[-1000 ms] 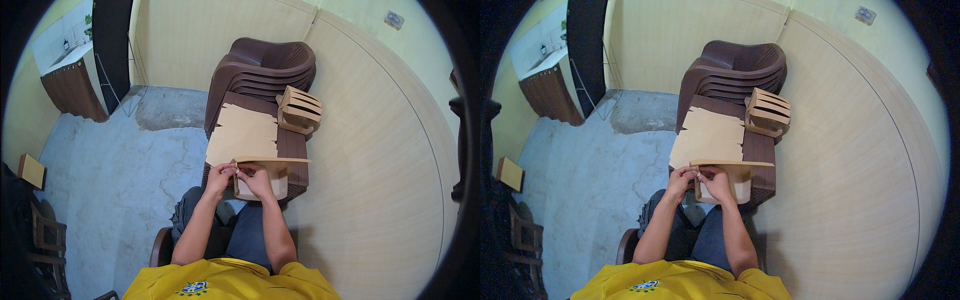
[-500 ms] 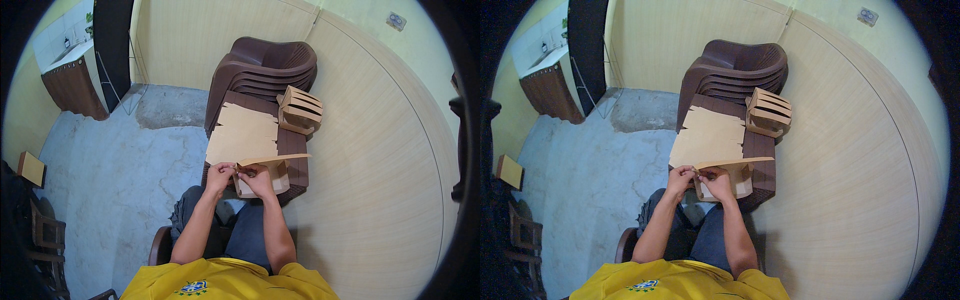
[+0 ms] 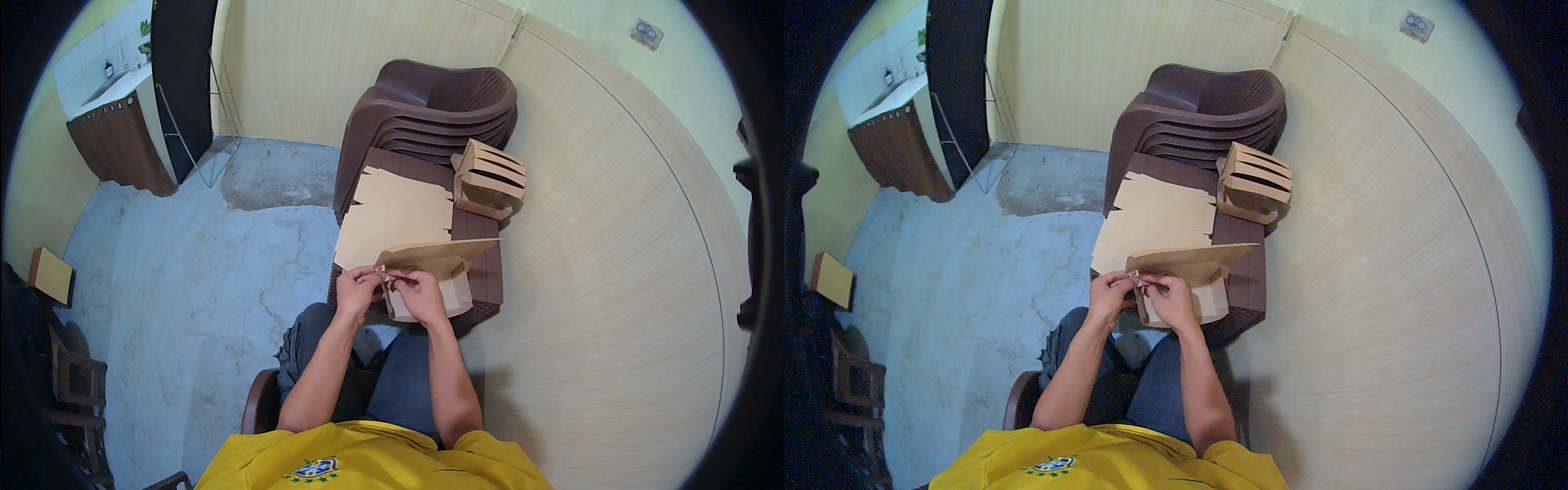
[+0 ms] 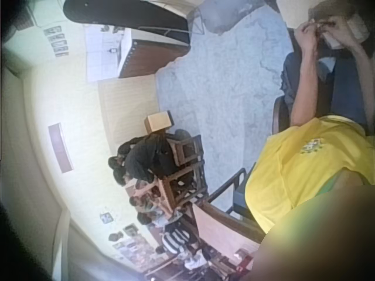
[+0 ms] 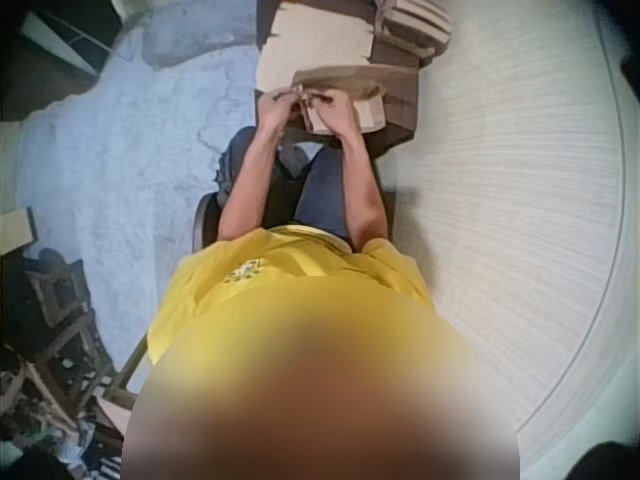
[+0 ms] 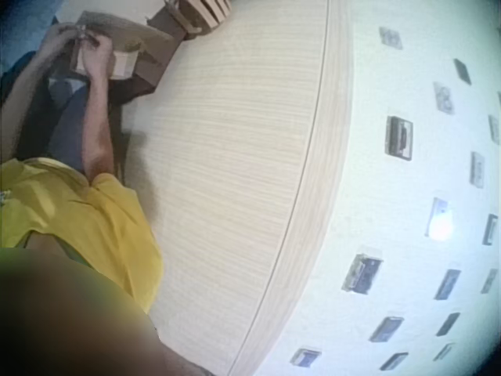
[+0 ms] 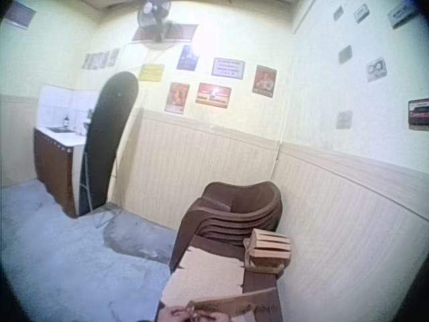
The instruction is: The person assembles flat cardboard box blanks into finished boxes by folding and interlocking the flaps. The person handles each blank one at a time, folds the side and end flaps, and stacks the completed boxes on a small table.
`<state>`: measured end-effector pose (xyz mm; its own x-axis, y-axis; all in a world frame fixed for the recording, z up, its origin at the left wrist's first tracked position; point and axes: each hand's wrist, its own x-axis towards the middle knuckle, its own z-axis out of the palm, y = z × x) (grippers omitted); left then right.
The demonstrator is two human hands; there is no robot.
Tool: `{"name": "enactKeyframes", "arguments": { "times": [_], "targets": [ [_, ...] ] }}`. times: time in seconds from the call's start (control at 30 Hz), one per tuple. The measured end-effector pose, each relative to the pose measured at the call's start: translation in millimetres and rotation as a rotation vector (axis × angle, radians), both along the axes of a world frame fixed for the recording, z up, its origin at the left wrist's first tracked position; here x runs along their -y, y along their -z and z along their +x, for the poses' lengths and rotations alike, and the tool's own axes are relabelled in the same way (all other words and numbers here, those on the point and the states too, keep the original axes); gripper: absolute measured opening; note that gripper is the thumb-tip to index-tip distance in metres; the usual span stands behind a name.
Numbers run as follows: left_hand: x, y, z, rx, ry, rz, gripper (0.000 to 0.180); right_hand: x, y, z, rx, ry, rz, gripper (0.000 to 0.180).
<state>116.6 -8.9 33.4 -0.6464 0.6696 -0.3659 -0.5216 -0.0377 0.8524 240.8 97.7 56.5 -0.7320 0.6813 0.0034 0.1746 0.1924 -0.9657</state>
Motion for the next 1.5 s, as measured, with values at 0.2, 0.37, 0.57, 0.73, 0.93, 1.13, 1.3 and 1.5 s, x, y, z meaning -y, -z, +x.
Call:
{"name": "enactKeyframes", "arguments": {
  "times": [0.2,0.37,0.57,0.73,0.93,1.13,1.3,1.5],
  "targets": [
    [3.9,-4.0,-0.6,-0.035,0.029,0.041,0.021,-4.1,2.1,-2.7,-0.025,0.027,-0.095,0.017],
    [0.7,8.0,1.3,-0.175,0.029,0.032,0.02,-0.5,-3.9,-12.9,0.041,0.137,-0.32,0.017],
    [1.1,10.5,-5.4,-0.081,0.097,0.054,0.017,-6.0,-2.3,-13.9,0.001,0.086,-0.463,0.015],
    [1.1,2.9,2.6,0.065,-0.015,0.089,0.014,-10.6,0.2,-11.8,-0.029,0.087,-0.529,0.011],
    [-0.8,3.9,10.8,-0.209,-0.055,0.039,0.016,-11.5,3.5,-15.9,0.134,0.091,-0.303,0.01],
    [0.3,-1.8,26.2,-0.704,-0.144,-0.063,0.028,-16.2,19.9,-19.0,0.149,0.152,0.011,0.013],
    [-0.2,-13.9,29.4,-0.81,-0.189,-0.159,0.026,-14.8,1.3,-7.6,0.081,0.165,0.022,0.017],
    [6.5,-30.4,7.0,-0.958,-0.204,-0.246,0.028,-17.1,-47.0,56.4,0.387,0.749,0.689,0.024]
  ]
}}
